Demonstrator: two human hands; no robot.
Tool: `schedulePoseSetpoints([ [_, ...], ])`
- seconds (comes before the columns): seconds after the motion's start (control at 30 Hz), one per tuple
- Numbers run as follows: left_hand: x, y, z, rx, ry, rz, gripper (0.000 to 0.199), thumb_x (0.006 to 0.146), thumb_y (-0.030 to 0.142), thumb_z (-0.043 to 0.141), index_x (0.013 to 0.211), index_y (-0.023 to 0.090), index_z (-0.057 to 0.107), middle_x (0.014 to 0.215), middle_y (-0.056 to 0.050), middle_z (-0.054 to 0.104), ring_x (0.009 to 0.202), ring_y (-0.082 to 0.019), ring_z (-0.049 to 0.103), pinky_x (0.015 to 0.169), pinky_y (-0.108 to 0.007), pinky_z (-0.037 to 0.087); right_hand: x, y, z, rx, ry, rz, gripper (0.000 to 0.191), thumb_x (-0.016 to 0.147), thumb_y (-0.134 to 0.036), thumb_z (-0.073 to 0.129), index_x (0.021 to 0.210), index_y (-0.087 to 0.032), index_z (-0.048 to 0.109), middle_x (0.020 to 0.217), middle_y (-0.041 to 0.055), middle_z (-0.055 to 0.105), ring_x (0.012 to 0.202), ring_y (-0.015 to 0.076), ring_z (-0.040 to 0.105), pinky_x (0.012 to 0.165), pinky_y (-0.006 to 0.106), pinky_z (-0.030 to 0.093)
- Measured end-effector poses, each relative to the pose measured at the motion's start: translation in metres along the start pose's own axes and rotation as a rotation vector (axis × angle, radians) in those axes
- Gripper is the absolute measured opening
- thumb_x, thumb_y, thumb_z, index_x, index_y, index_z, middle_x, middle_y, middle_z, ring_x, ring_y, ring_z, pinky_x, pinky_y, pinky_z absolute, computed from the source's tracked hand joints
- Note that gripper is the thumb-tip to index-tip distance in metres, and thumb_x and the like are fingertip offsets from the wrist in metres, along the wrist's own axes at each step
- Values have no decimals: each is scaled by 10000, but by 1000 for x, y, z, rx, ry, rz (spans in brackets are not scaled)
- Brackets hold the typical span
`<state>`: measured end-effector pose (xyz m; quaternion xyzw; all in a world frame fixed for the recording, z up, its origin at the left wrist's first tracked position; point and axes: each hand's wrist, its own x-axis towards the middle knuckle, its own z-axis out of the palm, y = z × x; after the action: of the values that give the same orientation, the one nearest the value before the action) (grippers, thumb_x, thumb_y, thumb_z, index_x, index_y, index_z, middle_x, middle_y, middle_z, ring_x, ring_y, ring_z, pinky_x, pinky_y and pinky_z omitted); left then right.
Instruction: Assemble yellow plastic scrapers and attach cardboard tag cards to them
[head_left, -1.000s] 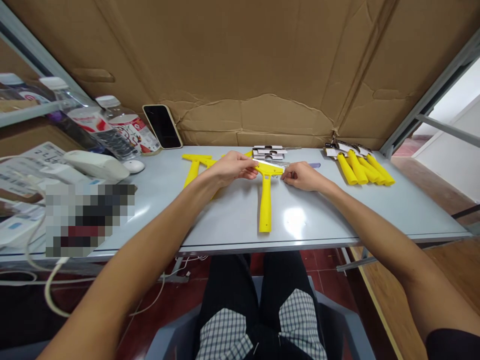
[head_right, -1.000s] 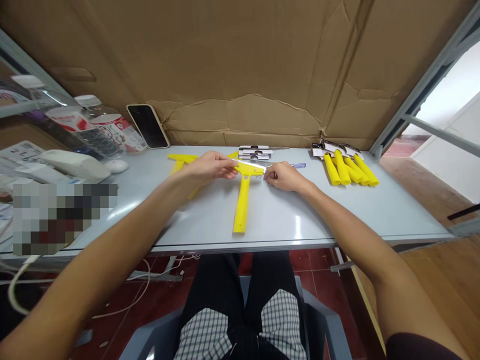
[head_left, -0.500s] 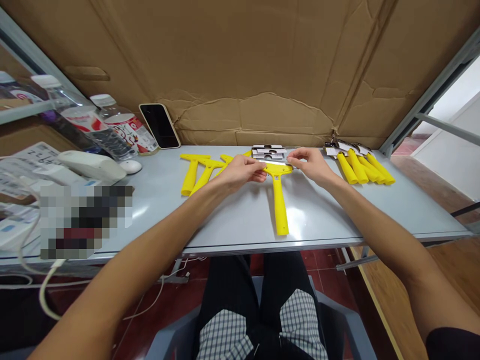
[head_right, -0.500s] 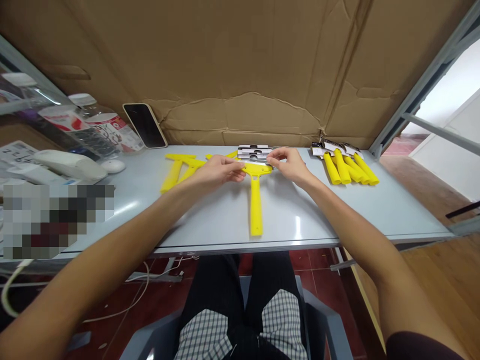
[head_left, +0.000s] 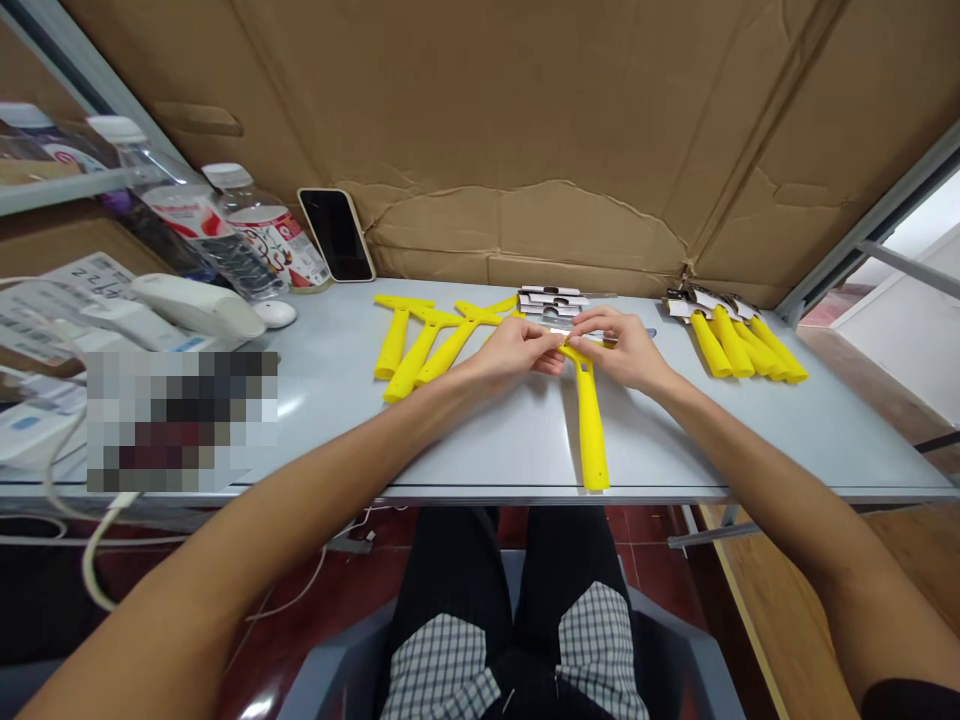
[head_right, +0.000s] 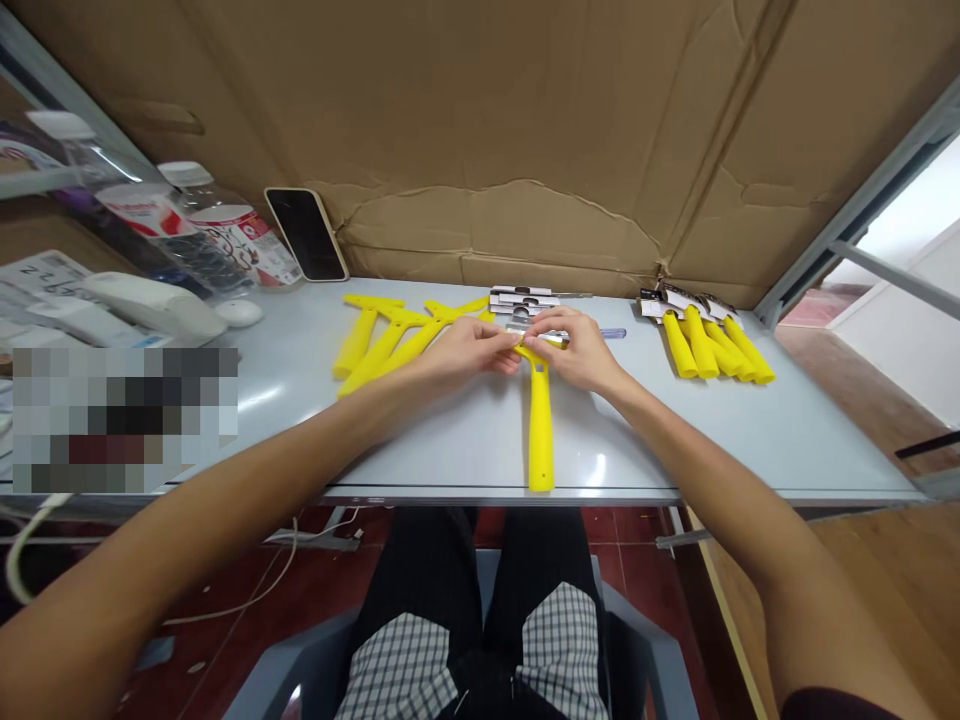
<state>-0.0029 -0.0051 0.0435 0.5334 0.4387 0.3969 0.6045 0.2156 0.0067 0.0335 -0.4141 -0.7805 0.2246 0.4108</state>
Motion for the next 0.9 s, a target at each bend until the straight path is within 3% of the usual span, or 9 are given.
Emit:
schedulePoseSetpoints([
  [0.1, 0, 0, 0, -1, -6, 8, 282, 1061, 169, 760, 793, 100, 810, 764, -106, 794, 677, -150, 748, 822, -329, 662, 0, 0, -1, -10, 8, -16, 143, 932, -379, 834, 958, -262, 913, 1247, 104, 840, 1234, 324, 741, 1004, 466, 552],
  [0.3, 0, 2, -1, 2, 16, -8, 254, 1048, 154, 779, 800, 107, 810, 770, -98, 799, 661, -142, 752, 789, -305, 656, 0, 4, 1, 8, -17, -54, 192, 1010, -373, 764, 1035, -267, 921, 1282, 116, 826, 1229, 317, 748, 926, 427, 586],
  [0.53, 1, 7, -5, -13, 28, -5, 249, 1049, 165, 776, 809, 116, 818, 762, -87, 790, 676, -135, 731, 825, -309, 655, 1, 5, 1, -95, 32, -200, 347, 997, -132, 597, 1065, -284, 901, 1303, 92, 779, 1269, 292, 716, 1140, 485, 548],
  [0.7, 1, 8, -6, -24, 31, -10, 265, 1062, 144, 753, 810, 112, 826, 747, -82, 775, 673, -129, 722, 822, -300, 649, -1, 4, 3, -146, 21, -278, 386, 989, -119, 561, 1051, -280, 907, 1296, 104, 771, 1258, 296, 717, 1110, 487, 555],
  [0.8, 0, 9, -7, -33, 29, -18, 267, 1065, 140, 750, 808, 111, 817, 768, -91, 787, 679, -132, 732, 820, -299, 647, 0, 2, 3, -130, 24, -253, 344, 985, -143, 581, 1061, -270, 892, 1299, 105, 780, 1252, 295, 719, 1119, 489, 553],
  [0.9, 2, 9, -8, -39, 36, -15, 266, 1072, 144, 738, 820, 100, 813, 806, -109, 807, 695, -138, 751, 849, -311, 650, 4, 0, -2, -55, 88, -103, 267, 993, -219, 645, 1165, -242, 847, 1297, 104, 799, 1171, 290, 740, 1021, 462, 600],
])
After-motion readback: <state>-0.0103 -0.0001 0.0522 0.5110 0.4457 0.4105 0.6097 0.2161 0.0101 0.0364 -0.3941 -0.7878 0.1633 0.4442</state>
